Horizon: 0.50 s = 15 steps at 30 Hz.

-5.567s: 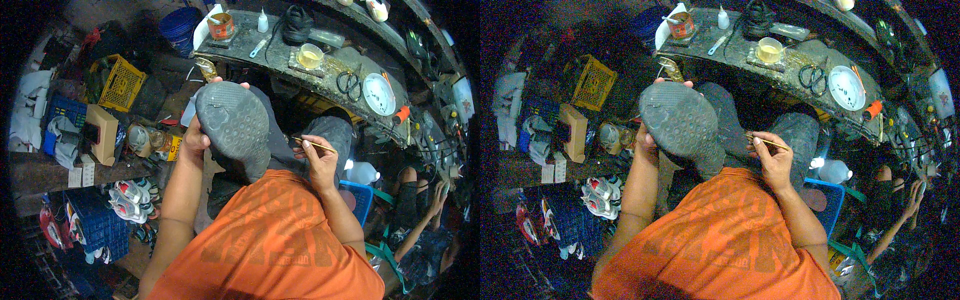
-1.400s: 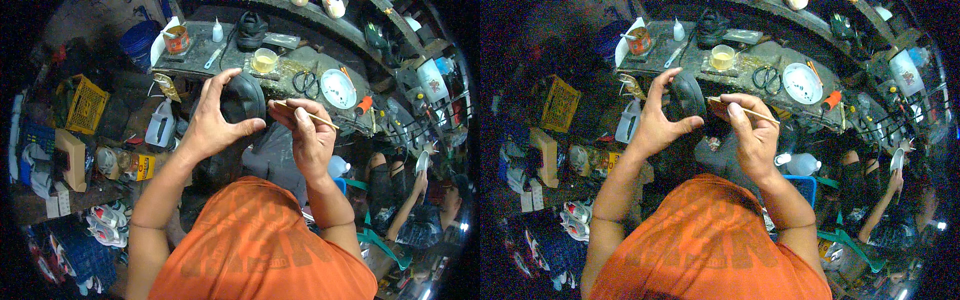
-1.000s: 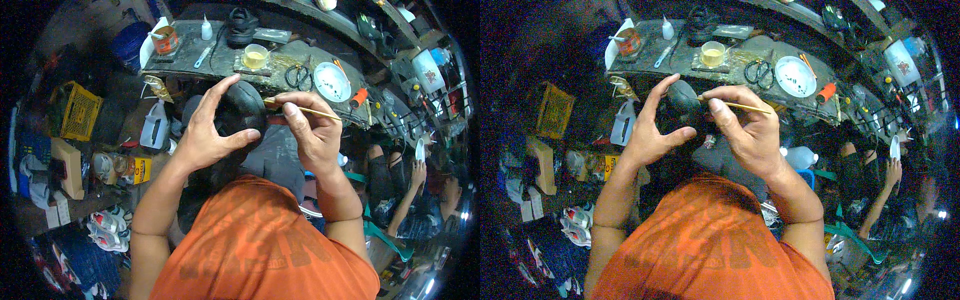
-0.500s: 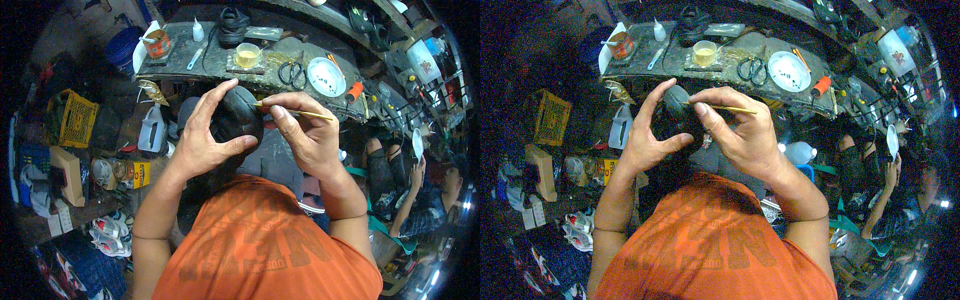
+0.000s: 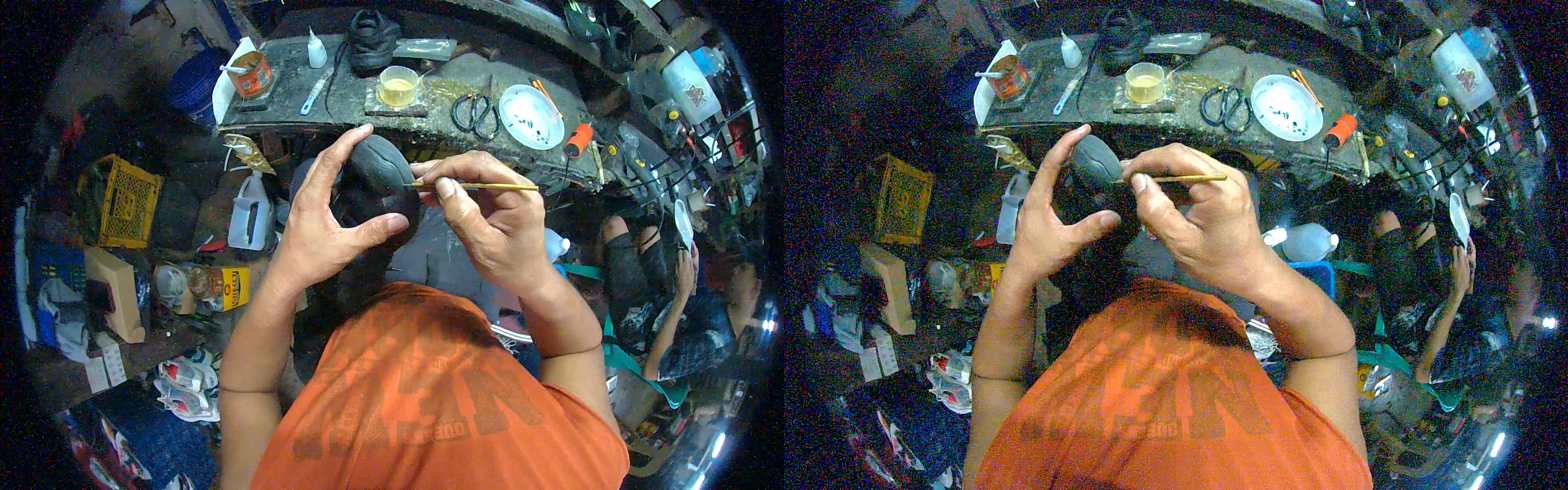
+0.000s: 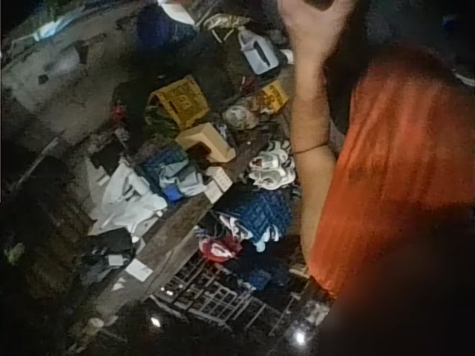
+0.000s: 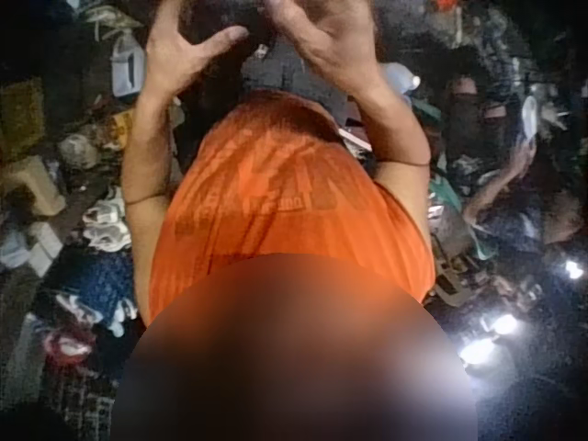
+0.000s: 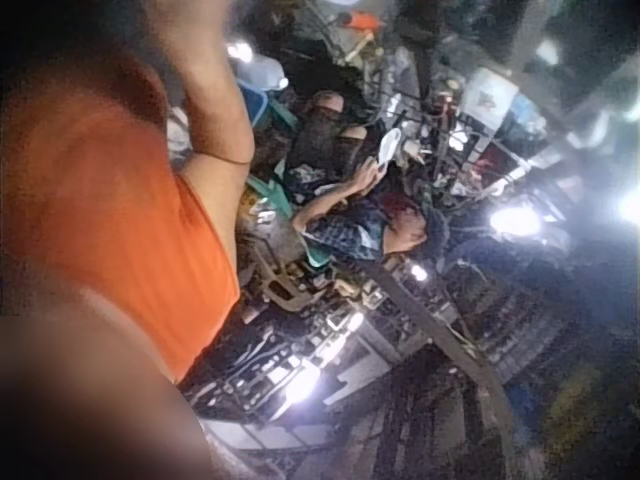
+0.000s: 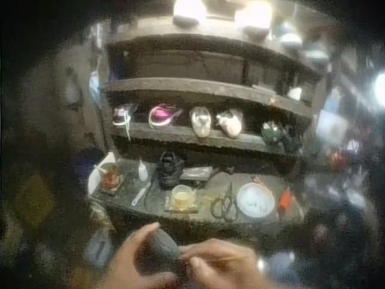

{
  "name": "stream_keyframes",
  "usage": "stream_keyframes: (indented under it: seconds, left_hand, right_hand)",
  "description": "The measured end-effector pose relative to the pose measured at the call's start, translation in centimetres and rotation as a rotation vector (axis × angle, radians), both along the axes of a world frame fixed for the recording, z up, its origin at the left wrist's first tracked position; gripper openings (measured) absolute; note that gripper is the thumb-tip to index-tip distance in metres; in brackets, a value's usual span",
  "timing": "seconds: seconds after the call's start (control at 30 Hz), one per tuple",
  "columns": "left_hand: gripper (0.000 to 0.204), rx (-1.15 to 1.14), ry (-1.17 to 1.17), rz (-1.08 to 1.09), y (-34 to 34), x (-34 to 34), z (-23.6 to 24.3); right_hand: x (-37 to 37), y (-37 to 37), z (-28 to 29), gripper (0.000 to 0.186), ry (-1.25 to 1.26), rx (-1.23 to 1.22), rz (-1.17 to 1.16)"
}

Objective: The person sits on the floor and handles several pairs of shoes, inspecting soles and uppers. They use a small stick to apply adhesive to the sole of a black shoe, then use a brush to spread glue on the sole of a white shoe. The person repeatedly turns the shoes over and applies adhesive to different areas.

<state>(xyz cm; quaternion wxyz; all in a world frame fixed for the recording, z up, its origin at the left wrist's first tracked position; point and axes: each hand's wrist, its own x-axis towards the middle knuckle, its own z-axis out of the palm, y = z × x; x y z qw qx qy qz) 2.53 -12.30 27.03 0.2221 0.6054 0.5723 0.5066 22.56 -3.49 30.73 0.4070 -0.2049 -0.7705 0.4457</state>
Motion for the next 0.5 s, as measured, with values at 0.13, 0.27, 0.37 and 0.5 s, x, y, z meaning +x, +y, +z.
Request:
stream_keyframes:
  seconds: [0.13,0.27,0.37,0.5]
  left_hand:
    - [0.095,-0.021,-0.028,0.009,0.3,-0.8,-0.3]
    - [0.091,-0.080,-0.043,0.041,0.6,-1.6,-0.4]
    - [0.087,-0.114,-0.061,0.072,1.3,-2.2,-0.6]
    - [0.076,-0.146,-0.167,0.055,2.9,-3.3,-0.7]
  right_hand:
    - [-0.6,-0.1,-1.4,0.013,0.057,0.005,-0.004]
    - [-1.9,0.8,-2.4,0.014,0.088,0.042,-0.010]
    - [-2.8,1.5,-2.9,0.013,0.104,0.077,-0.014]
    - [-4.3,2.7,-3.3,0.013,0.076,0.124,-0.027]
